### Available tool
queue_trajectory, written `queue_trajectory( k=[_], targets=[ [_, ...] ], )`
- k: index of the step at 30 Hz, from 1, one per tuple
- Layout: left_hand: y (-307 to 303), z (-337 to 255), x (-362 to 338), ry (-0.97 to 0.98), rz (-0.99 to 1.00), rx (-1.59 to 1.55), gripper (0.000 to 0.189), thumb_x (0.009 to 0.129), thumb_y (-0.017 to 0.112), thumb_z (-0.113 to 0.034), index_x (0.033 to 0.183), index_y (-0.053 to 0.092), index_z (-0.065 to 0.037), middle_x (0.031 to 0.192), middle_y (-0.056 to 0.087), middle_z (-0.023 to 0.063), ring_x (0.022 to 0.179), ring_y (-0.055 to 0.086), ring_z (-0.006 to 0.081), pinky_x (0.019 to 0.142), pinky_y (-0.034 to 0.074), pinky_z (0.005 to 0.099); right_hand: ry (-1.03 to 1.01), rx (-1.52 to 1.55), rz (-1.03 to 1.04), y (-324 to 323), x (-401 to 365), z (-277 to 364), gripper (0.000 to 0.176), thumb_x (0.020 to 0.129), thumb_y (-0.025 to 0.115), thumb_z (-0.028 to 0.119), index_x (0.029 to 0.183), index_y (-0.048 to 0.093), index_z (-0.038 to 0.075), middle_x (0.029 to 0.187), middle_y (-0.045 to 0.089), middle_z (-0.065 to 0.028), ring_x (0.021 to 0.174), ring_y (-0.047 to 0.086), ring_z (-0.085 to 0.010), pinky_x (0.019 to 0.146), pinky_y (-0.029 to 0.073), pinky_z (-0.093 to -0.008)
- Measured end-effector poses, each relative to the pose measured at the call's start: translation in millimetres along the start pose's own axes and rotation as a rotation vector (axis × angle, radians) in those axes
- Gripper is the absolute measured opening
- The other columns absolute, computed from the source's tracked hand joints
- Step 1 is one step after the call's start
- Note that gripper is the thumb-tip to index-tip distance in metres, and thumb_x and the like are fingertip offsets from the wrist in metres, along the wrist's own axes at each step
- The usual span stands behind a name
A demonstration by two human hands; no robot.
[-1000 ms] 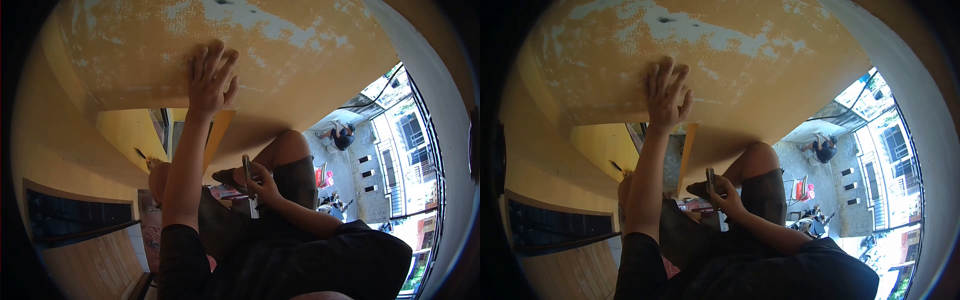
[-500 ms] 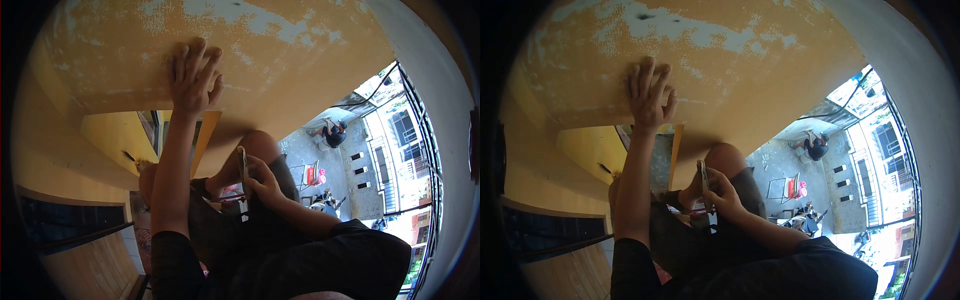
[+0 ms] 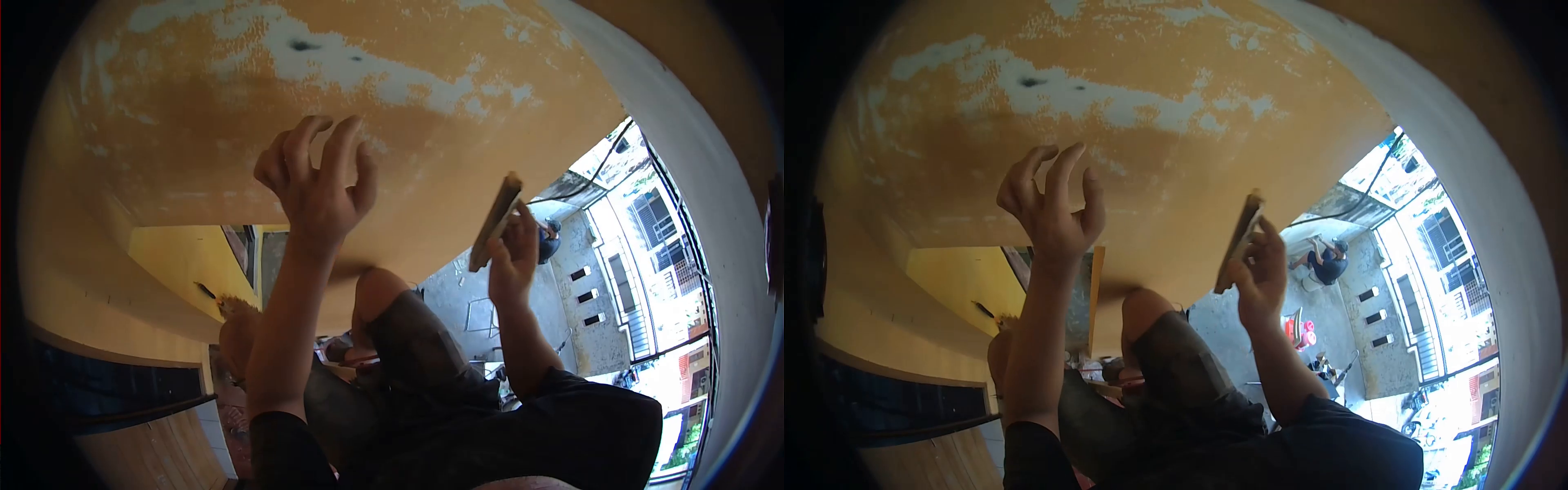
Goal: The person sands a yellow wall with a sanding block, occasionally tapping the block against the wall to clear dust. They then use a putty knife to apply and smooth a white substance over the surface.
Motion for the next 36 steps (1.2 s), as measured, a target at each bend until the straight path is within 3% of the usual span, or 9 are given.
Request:
queue_trajectory(
  k=[7,15,18,20,21,23,28,29,36],
  targets=[
    [12.6,-2.5,24.9,-0.074,0.012,-0.031,0.039,0.083,0.064,-0.021,0.121,0.064,-0.013,0.126,0.054,0.0101,0.118,0.046,0.0271,0.099,0.028,0.0402,-0.398,-0.293,-0.161,-15.7,71.3,50.0,0.061,0.085,0.066,0.005,0.139,0.037,-0.002,0.106,0.058,-0.0098,0.088,0.058,-0.0122,0.072,0.049,-0.0243],
    [21.0,-7.1,24.4,-0.093,0.047,0.055,0.045,0.082,0.063,-0.022,0.126,0.062,-0.013,0.131,0.051,0.0100,0.123,0.046,0.0286,0.098,0.031,0.0426,-0.405,-0.257,-0.199,10.9,86.8,60.6,0.058,0.083,0.066,0.001,0.135,0.043,-0.001,0.101,0.062,-0.0094,0.082,0.060,-0.0122,0.071,0.047,-0.0252],
    [23.5,-15.7,20.7,-0.112,0.110,0.076,0.050,0.084,0.062,-0.025,0.132,0.057,-0.012,0.137,0.046,0.0128,0.129,0.043,0.0320,0.101,0.030,0.0497,-0.512,-0.562,-0.283,19.8,107.5,82.5,0.059,0.078,0.071,0.004,0.133,0.048,0.005,0.101,0.061,-0.0081,0.081,0.060,-0.0143,0.071,0.047,-0.0277],
    [29.0,-18.1,16.2,-0.129,0.222,0.128,0.057,0.086,0.060,-0.030,0.140,0.049,-0.013,0.145,0.039,0.0157,0.135,0.037,0.0363,0.104,0.025,0.0607,-0.489,-0.697,-0.288,34.7,123.9,96.1,0.059,0.074,0.075,0.007,0.129,0.053,0.010,0.100,0.059,-0.0077,0.081,0.060,-0.0171,0.071,0.046,-0.0306],
    [28.2,-18.1,14.2,-0.134,0.214,0.138,0.057,0.086,0.060,-0.030,0.140,0.049,-0.013,0.145,0.039,0.0157,0.135,0.037,0.0363,0.104,0.025,0.0607,-0.507,-0.685,-0.312,35.6,126.9,93.8,0.057,0.074,0.077,0.008,0.127,0.056,0.011,0.099,0.059,-0.0087,0.080,0.061,-0.0188,0.069,0.045,-0.0312],
    [36.2,-13.5,8.6,-0.142,0.283,0.072,0.063,0.088,0.058,-0.033,0.145,0.041,-0.013,0.150,0.033,0.0172,0.138,0.032,0.0397,0.105,0.017,0.0692,-0.597,-0.743,-0.327,40.0,115.5,84.5,0.058,0.074,0.076,0.007,0.128,0.056,0.006,0.099,0.058,-0.0111,0.081,0.061,-0.0209,0.071,0.050,-0.0330],
    [49.3,-6.0,-1.3,-0.094,0.262,0.064,0.066,0.089,0.056,-0.038,0.147,0.038,-0.013,0.153,0.029,0.0175,0.139,0.029,0.0422,0.105,0.008,0.0728,-0.610,-0.760,-0.386,53.5,114.5,91.0,0.055,0.077,0.074,0.005,0.129,0.055,0.002,0.097,0.057,-0.0143,0.084,0.060,-0.0245,0.075,0.053,-0.0341],
    [48.5,-3.9,-1.4,-0.100,0.264,0.043,0.066,0.090,0.056,-0.039,0.147,0.038,-0.012,0.153,0.029,0.0177,0.139,0.028,0.0424,0.106,0.007,0.0726,-0.605,-0.724,-0.410,51.9,121.4,92.6,0.053,0.080,0.075,0.008,0.129,0.056,0.005,0.099,0.057,-0.0080,0.085,0.059,-0.0158,0.069,0.047,-0.0263],
    [50.5,-4.4,-5.3,-0.102,0.261,0.020,0.066,0.091,0.054,-0.044,0.147,0.039,-0.012,0.152,0.029,0.0181,0.140,0.026,0.0424,0.107,0.001,0.0713,-0.711,-0.857,-0.329,53.2,111.0,76.3,0.053,0.079,0.076,0.009,0.127,0.055,0.002,0.095,0.055,-0.0069,0.079,0.056,-0.0153,0.069,0.047,-0.0276]
  ],
)
Point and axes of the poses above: each hand's wrist, its own x-axis towards the middle knuckle, its own y-axis out of the palm, z = x × y, the point moved 8 cm from there along x, towards the middle knuckle
